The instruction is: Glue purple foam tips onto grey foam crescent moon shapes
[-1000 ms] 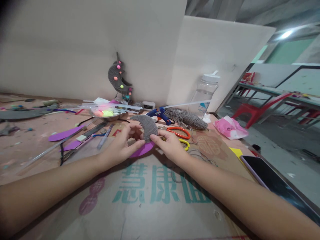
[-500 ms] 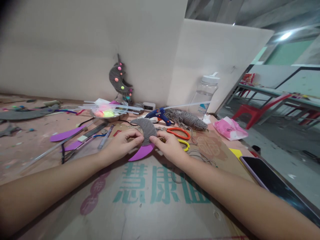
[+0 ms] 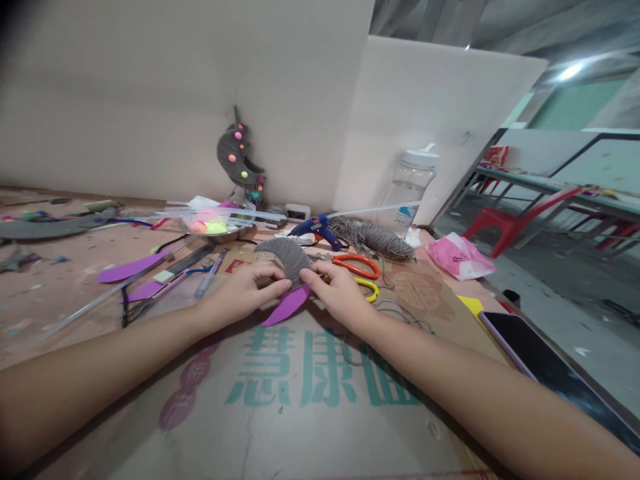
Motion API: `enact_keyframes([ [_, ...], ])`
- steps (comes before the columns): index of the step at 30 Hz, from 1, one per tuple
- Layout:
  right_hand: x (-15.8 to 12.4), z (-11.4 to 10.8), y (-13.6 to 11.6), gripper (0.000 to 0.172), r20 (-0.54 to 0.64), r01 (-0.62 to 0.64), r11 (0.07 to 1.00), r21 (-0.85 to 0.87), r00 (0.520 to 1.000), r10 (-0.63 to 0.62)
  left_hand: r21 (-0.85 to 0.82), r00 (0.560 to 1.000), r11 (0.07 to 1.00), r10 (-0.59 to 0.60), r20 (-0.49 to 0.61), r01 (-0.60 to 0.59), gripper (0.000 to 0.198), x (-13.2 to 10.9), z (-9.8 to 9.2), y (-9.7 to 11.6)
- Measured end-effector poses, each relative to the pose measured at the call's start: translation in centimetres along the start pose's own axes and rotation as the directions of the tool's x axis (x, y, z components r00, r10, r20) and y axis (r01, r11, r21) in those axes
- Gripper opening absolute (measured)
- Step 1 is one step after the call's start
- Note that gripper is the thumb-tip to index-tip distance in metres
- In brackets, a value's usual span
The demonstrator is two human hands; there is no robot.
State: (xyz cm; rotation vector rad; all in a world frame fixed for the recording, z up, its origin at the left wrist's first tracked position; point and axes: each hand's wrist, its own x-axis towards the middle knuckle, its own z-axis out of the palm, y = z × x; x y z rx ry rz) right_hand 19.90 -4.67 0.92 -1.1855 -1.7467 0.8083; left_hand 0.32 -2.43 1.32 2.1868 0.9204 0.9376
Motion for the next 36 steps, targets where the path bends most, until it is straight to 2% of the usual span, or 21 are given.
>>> enact_keyframes([
  [5, -0.1, 0.0, -0.3, 0.037, 0.006, -0.009, 0.999, -0.033, 1.000, 0.010, 0.038, 1.000, 0.999, 0.012, 0.002, -0.012, 0.026, 0.0, 0.0, 0.1],
  [12, 0.0, -0.1, -0.4, 0.039, 0.013, 0.009, 1.000, -0.022, 1.000, -0.008, 0.025, 0.996, 0.999, 0.024, 0.080, -0.026, 0.037, -0.1, -0.1, 0.0],
  [15, -0.1, -0.1, -0.4, 0.043, 0.051, -0.017, 0.996, 0.089, 0.999, 0.013, 0.036, 0.998, 0.999, -0.014, 0.065, 0.012, 0.035, -0.1, 0.0, 0.0],
  [18, -0.2, 0.0, -0.6, 0.036, 0.062, -0.039, 0.988, 0.149, 0.998, 0.030, 0.056, 0.999, 0.998, -0.030, 0.044, 0.028, 0.036, 0.0, 0.0, 0.0],
  [25, -0.2, 0.1, -1.3, 0.014, 0.098, 0.012, 0.999, -0.044, 0.995, -0.007, 0.060, 0.999, 0.998, 0.003, 0.039, -0.006, 0.038, 0.0, -0.2, 0.0],
  [31, -0.2, 0.0, -1.0, 0.017, 0.088, 0.088, 0.994, -0.071, 0.993, -0.082, 0.043, 0.998, 0.999, -0.008, 0.069, 0.005, 0.036, 0.0, -0.2, 0.0],
  [36, -0.2, 0.2, -0.6, 0.022, 0.098, 0.047, 0.999, 0.002, 0.994, -0.047, 0.034, 0.998, 0.999, -0.018, 0.068, 0.015, 0.036, 0.0, -0.1, -0.1],
])
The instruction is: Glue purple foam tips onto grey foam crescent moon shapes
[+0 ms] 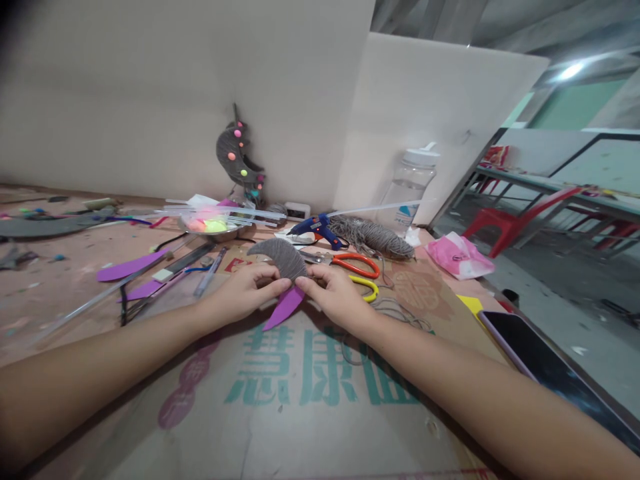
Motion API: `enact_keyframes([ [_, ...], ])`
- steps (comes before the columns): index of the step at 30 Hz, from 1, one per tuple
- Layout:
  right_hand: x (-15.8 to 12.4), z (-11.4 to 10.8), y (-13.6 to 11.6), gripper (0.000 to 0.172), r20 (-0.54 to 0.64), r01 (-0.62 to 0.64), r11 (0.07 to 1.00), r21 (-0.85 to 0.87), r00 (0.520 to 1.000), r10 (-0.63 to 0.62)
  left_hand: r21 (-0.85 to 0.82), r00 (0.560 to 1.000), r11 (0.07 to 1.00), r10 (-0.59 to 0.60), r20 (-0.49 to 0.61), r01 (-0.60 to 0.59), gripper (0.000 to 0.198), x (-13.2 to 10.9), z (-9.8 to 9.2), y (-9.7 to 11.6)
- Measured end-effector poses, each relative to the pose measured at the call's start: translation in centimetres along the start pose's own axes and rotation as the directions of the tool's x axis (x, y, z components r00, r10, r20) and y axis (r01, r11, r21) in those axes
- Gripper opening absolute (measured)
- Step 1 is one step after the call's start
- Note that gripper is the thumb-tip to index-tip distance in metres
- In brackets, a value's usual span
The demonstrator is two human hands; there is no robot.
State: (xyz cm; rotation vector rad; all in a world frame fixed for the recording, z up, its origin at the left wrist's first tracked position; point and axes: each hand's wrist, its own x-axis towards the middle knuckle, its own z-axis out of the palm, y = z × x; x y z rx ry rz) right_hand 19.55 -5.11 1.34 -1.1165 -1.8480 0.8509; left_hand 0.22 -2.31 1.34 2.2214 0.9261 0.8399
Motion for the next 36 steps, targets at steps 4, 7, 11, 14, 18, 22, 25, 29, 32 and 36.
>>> enact_keyframes([
  [4, -0.01, 0.08, 0.30, 0.026, -0.034, -0.045, 0.995, 0.087, 0.998, 0.048, -0.005, 1.000, 1.000, -0.020, -0.011, 0.020, 0.037, -0.01, 0.02, 0.19],
  [7, 0.01, 0.04, 0.38, 0.026, -0.056, -0.048, 0.993, 0.107, 0.997, 0.054, -0.013, 1.000, 1.000, -0.027, -0.005, 0.027, 0.037, -0.05, 0.02, 0.23],
  [11, 0.07, -0.06, 0.25, 0.026, -0.083, -0.063, 0.997, 0.037, 0.994, 0.065, -0.028, 1.000, 1.000, 0.003, 0.004, -0.003, 0.040, -0.11, 0.02, -0.03],
  [14, 0.09, -0.10, 0.25, 0.027, -0.102, -0.065, 0.998, 0.000, 0.993, 0.065, -0.052, 1.000, 0.999, 0.012, 0.002, -0.012, 0.040, -0.09, 0.09, -0.21],
  [18, 0.05, -0.10, 0.39, 0.034, -0.079, -0.048, 0.995, 0.088, 0.995, 0.055, -0.029, 1.000, 1.000, -0.002, -0.009, 0.002, 0.034, -0.01, 0.20, -0.20],
  [22, 0.07, -0.08, 0.29, 0.031, -0.088, -0.032, 0.985, 0.167, 0.995, 0.048, 0.003, 1.000, 1.000, 0.022, 0.001, -0.022, 0.032, -0.05, 0.17, -0.02],
  [25, 0.14, -0.03, 0.11, 0.026, -0.100, -0.043, 0.996, 0.078, 0.994, 0.050, 0.020, 1.000, 1.000, 0.022, -0.001, -0.022, 0.033, -0.12, 0.12, 0.06],
  [29, 0.17, 0.02, -0.02, 0.025, -0.103, -0.034, 0.999, 0.033, 0.994, 0.038, 0.007, 0.999, 1.000, 0.025, 0.024, -0.025, 0.035, -0.10, 0.18, -0.01],
  [32, 0.15, -0.01, -0.02, 0.025, -0.107, -0.034, 0.999, 0.009, 0.994, 0.035, 0.003, 0.999, 0.999, 0.037, 0.027, -0.037, 0.034, -0.10, 0.22, -0.10],
  [36, 0.15, -0.13, 0.08, 0.027, -0.099, -0.029, 1.000, -0.009, 0.995, 0.028, 0.035, 0.998, 0.997, 0.062, 0.006, -0.062, 0.033, -0.13, 0.07, -0.06],
])
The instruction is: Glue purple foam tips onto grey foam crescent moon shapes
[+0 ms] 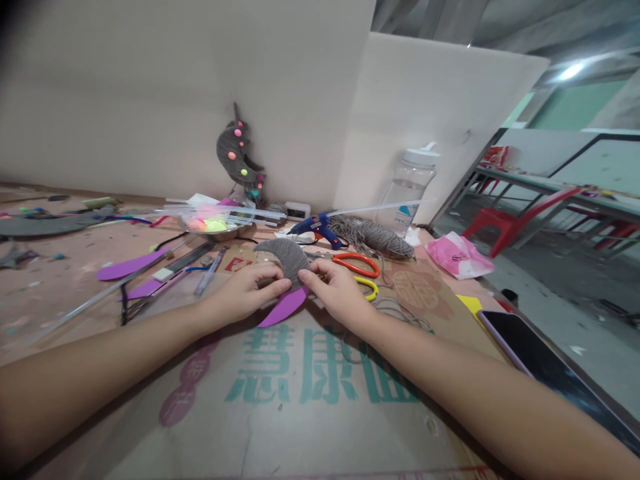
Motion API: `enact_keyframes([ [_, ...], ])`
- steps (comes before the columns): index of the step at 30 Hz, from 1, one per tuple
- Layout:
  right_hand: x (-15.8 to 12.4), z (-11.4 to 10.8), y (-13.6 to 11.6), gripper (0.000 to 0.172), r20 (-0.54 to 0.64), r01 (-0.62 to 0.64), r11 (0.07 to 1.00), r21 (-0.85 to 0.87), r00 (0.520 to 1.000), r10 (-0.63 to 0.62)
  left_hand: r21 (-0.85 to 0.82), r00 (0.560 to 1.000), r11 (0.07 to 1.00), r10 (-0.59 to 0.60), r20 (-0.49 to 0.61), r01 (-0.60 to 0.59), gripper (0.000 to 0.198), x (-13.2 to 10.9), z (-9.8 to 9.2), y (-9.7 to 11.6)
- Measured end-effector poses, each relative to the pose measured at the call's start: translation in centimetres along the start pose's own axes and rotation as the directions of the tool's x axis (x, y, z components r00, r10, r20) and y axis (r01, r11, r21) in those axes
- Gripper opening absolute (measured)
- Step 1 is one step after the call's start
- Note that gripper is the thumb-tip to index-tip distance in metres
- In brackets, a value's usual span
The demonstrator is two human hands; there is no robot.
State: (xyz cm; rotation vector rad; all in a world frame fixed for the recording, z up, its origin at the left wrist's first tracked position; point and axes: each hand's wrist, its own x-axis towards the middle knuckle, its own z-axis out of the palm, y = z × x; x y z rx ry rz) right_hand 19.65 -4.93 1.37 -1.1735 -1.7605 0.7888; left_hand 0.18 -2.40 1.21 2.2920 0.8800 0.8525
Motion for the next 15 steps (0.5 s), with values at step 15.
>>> enact_keyframes([
  [15, -0.14, 0.27, 0.28, 0.040, 0.076, -0.087, 0.977, 0.193, 0.994, 0.073, -0.069, 0.994, 0.992, -0.105, -0.019, 0.103, 0.038, 0.15, -0.03, -0.06],
])
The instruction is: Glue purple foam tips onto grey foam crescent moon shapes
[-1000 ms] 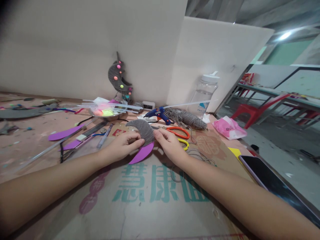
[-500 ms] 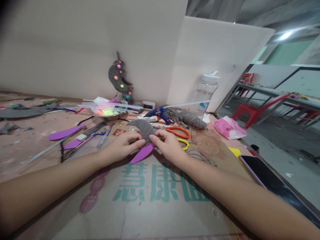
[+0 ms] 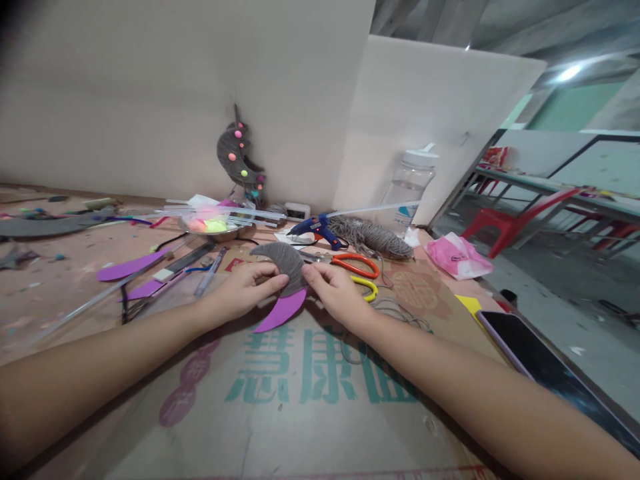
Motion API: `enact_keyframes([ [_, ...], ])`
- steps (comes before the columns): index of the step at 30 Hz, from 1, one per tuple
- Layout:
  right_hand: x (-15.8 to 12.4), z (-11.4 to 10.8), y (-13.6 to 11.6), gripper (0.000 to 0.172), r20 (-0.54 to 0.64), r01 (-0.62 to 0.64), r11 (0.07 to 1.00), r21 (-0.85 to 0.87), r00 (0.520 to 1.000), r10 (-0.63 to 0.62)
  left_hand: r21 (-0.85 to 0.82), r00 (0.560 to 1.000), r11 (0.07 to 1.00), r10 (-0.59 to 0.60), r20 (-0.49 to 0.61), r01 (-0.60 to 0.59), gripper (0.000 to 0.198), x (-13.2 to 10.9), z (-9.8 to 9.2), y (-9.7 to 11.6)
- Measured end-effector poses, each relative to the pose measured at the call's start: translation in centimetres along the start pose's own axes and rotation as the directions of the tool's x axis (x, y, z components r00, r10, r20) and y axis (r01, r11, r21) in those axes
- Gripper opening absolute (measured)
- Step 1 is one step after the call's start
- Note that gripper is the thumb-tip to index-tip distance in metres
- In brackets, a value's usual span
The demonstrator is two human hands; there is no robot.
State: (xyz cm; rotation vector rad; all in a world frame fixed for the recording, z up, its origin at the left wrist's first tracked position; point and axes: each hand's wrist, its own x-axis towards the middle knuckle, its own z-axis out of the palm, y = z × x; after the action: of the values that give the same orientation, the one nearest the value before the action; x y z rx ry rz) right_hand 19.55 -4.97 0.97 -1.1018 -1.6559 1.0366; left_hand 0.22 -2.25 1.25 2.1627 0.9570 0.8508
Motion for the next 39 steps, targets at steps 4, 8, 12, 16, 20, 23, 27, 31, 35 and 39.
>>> enact_keyframes([
  [4, 0.06, 0.06, 0.24, 0.035, -0.048, -0.003, 0.997, 0.075, 0.999, 0.007, 0.018, 0.999, 0.999, 0.032, 0.028, -0.033, 0.036, -0.04, -0.02, 0.07],
  [8, 0.15, -0.11, 0.36, 0.035, -0.043, -0.039, 0.998, 0.056, 0.998, 0.042, 0.041, 0.994, 0.995, 0.093, 0.052, -0.095, 0.038, -0.14, 0.04, -0.20],
  [12, 0.07, -0.31, 0.15, 0.039, 0.008, -0.095, 0.993, 0.073, 0.995, 0.095, 0.041, 0.991, 0.993, 0.103, 0.086, -0.106, 0.041, -0.17, 0.04, -0.43],
  [16, -0.02, -0.16, -0.20, 0.037, -0.030, -0.088, 0.994, 0.064, 0.996, 0.090, 0.020, 0.994, 0.996, 0.090, 0.068, -0.092, 0.040, -0.11, 0.04, -0.43],
  [20, 0.02, 0.06, -0.38, 0.035, -0.091, -0.047, 0.999, -0.017, 0.995, 0.045, -0.004, 0.996, 0.999, 0.040, 0.080, -0.040, 0.041, -0.01, 0.08, -0.36],
  [23, 0.05, 0.07, -0.19, 0.037, -0.072, -0.045, 0.999, 0.009, 0.996, 0.045, -0.005, 0.998, 1.000, 0.022, 0.058, -0.021, 0.039, 0.06, 0.13, -0.34],
  [27, 0.04, 0.01, 0.02, 0.036, -0.016, -0.028, 0.996, 0.090, 0.999, 0.029, -0.077, 0.999, 0.996, -0.041, 0.019, 0.042, 0.038, 0.13, 0.09, -0.31],
  [31, 0.01, 0.04, 0.04, 0.033, -0.030, -0.020, 0.998, 0.060, 0.999, 0.022, -0.069, 0.999, 0.997, -0.041, -0.015, 0.040, 0.039, 0.15, -0.02, -0.28],
  [35, 0.00, 0.10, 0.29, 0.032, -0.035, -0.040, 0.995, 0.091, 0.998, 0.044, -0.056, 0.999, 0.998, -0.031, -0.017, 0.030, 0.039, 0.16, 0.00, -0.30],
  [39, 0.00, 0.02, 0.37, 0.034, -0.035, -0.058, 0.995, 0.085, 0.998, 0.061, -0.096, 0.999, 0.994, -0.049, -0.001, 0.048, 0.039, 0.16, 0.06, -0.28],
])
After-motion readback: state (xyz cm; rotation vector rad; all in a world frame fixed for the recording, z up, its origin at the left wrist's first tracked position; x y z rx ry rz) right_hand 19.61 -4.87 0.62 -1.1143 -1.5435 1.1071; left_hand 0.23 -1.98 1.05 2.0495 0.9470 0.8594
